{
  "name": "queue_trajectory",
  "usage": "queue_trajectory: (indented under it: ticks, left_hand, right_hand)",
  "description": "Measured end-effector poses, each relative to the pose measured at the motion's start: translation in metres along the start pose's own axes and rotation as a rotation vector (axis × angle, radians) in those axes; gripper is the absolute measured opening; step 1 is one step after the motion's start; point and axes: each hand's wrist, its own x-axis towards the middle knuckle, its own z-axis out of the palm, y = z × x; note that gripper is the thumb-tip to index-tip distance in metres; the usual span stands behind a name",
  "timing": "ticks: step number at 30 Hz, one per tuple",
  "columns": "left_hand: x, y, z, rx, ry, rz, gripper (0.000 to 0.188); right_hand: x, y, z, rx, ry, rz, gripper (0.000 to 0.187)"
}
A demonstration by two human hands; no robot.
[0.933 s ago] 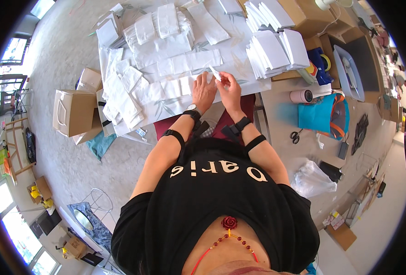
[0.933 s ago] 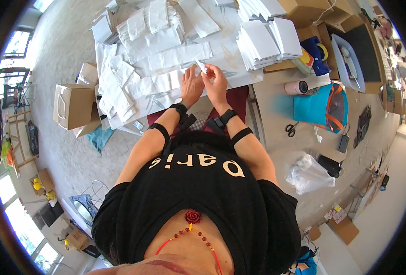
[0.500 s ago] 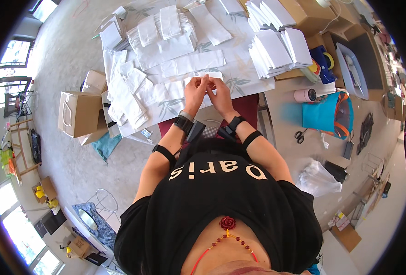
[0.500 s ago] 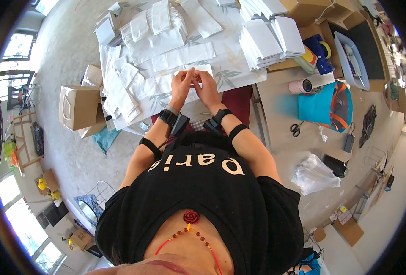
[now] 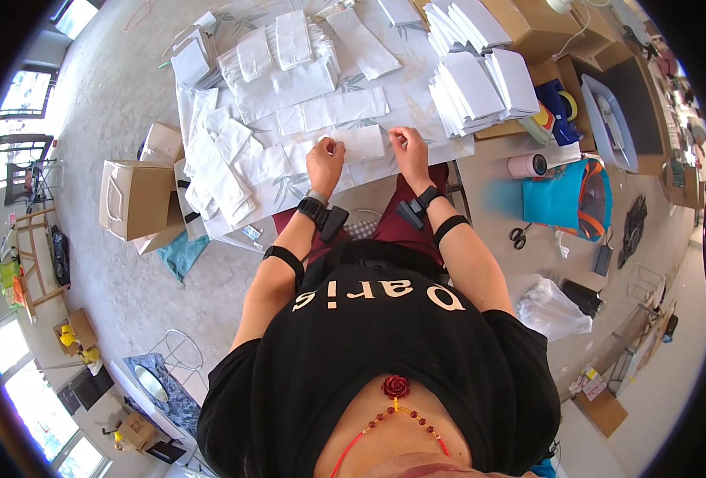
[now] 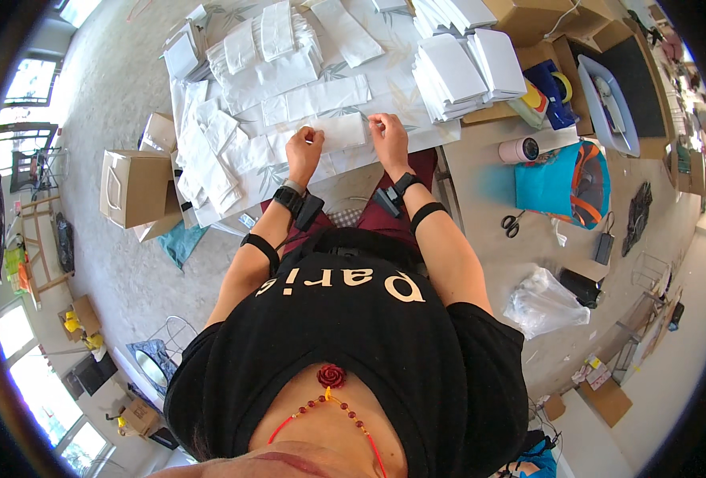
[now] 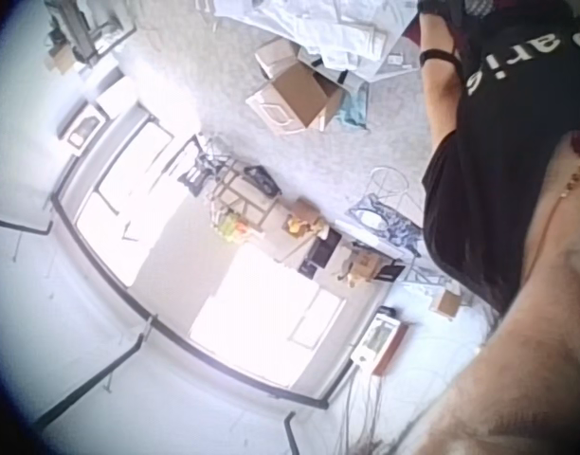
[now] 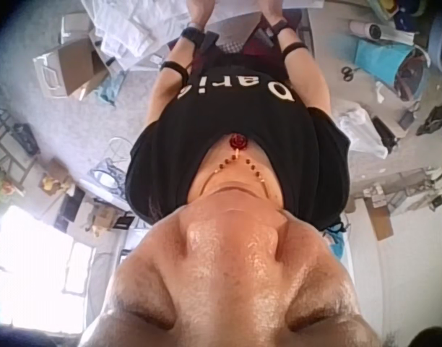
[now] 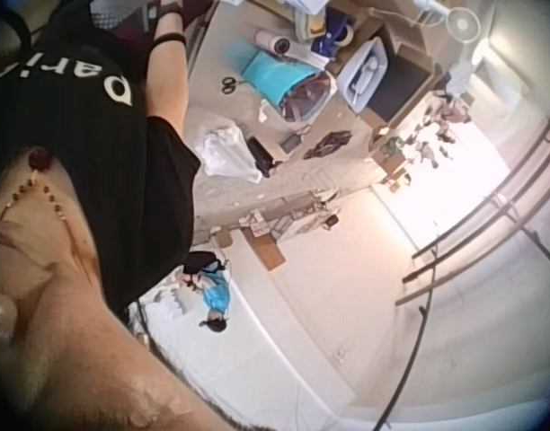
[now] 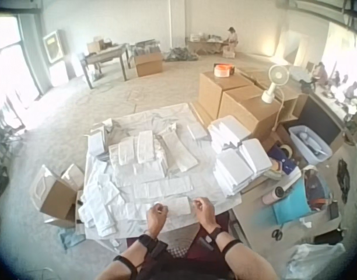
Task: The person folds white paper bags one at a time on a table, pressing down on the folds by hand.
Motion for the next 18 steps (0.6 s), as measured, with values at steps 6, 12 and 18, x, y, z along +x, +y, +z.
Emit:
queue_trajectory:
  ticks: [6, 12, 18]
  left_hand:
    - [0.003, -0.01, 0.002, 0.067, 0.017, 0.027, 0.03]
    - [0.005, -0.011, 0.003, 0.069, 0.006, 0.048, 0.03]
    - [0.003, -0.013, 0.004, 0.066, 0.008, 0.038, 0.029]
  right_hand:
    - [0.015, -0.005, 0.009, -0.057, -0.133, -0.068, 0.016]
    - [0.022, 0.011, 0.018, -0.036, -0.18, -0.087, 0.015]
    - [0.022, 0.016, 0.018, -0.136, -0.179, -0.149, 0.016]
